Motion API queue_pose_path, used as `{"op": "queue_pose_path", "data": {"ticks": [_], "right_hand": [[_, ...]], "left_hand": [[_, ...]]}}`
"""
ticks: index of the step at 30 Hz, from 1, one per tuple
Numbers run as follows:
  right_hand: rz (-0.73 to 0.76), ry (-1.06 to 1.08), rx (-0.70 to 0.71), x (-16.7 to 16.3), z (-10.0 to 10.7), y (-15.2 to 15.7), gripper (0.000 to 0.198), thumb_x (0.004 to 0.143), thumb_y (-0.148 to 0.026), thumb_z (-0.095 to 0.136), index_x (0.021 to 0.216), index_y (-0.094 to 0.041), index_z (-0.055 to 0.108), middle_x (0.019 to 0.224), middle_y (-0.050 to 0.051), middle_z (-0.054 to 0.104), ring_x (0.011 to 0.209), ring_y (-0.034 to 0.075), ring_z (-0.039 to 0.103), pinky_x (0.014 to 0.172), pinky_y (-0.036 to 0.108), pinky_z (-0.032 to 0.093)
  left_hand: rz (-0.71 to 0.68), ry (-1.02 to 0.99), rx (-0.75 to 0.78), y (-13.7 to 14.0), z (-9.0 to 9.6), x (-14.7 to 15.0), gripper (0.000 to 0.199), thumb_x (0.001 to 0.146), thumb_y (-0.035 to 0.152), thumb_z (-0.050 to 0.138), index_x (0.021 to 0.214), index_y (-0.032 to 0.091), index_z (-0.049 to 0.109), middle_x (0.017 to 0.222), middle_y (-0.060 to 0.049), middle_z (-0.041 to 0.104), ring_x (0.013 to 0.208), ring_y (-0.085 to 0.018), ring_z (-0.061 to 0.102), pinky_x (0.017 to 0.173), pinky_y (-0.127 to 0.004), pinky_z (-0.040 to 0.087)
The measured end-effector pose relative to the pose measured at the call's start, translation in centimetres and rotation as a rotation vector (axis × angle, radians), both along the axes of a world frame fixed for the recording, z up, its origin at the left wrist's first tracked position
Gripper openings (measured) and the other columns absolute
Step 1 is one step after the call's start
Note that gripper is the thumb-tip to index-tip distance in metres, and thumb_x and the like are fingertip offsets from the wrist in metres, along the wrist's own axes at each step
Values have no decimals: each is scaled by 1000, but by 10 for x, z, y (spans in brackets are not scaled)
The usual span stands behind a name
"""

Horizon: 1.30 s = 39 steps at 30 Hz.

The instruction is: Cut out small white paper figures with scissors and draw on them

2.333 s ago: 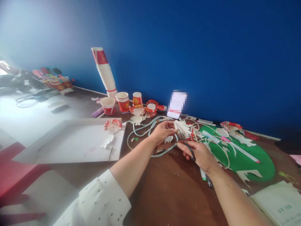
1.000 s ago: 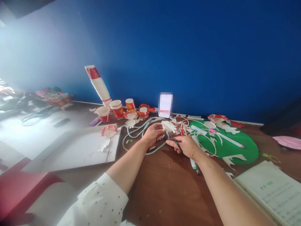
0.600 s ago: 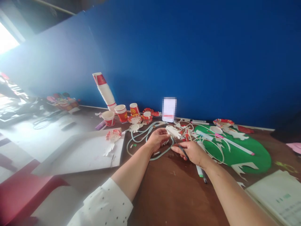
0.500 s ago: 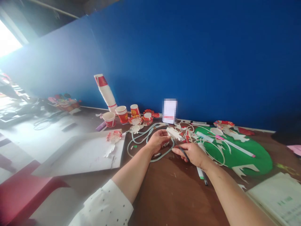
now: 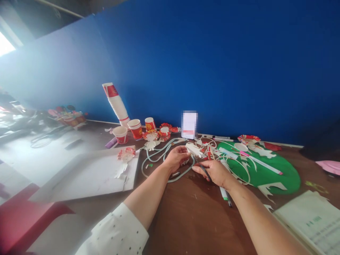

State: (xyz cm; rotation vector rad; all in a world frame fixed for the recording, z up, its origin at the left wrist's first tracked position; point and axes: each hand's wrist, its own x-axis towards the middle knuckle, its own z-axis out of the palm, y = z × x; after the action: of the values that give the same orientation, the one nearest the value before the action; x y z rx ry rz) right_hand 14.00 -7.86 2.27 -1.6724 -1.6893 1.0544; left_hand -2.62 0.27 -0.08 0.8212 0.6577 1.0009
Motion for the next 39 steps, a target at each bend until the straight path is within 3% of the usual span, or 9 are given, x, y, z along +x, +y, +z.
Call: {"op": "queue_pose_path", "data": {"ticks": [8,18,29,39], "right_hand": [[7,8,3,-3,5,-1,42,72,-60,65,80,-20,75,48,-3,48,49,12,44,49,25,37],[-7,-22,25,-3,6,-1,39,72,-57,66,86,-22,76,50,-3,49,50,13,45,50,25,36],[-30,79,-26,-3,2,0,36,70,-53,69,87,-23,75,54,-3,56,49,11,47,50,24,38],[-1,69,26,-1,2,-1,37,71,-55,67,88,-23,75,57,-3,58,50,11,49,52,25,40]], "left_hand": [[-11,-4,-3,-1,1,0,43,53,15,84,87,12,59,78,-1,60,67,-8,58,67,-23,45],[-13,-16,-36,0,5,1,45,50,16,85,86,12,59,76,-1,61,67,-8,58,66,-23,45],[-23,-6,-2,0,2,3,42,54,16,85,88,11,60,82,-5,64,68,-9,60,65,-21,45],[-40,-1,22,-5,5,4,43,56,16,83,92,12,60,83,-4,64,70,-10,61,67,-22,46]]}}
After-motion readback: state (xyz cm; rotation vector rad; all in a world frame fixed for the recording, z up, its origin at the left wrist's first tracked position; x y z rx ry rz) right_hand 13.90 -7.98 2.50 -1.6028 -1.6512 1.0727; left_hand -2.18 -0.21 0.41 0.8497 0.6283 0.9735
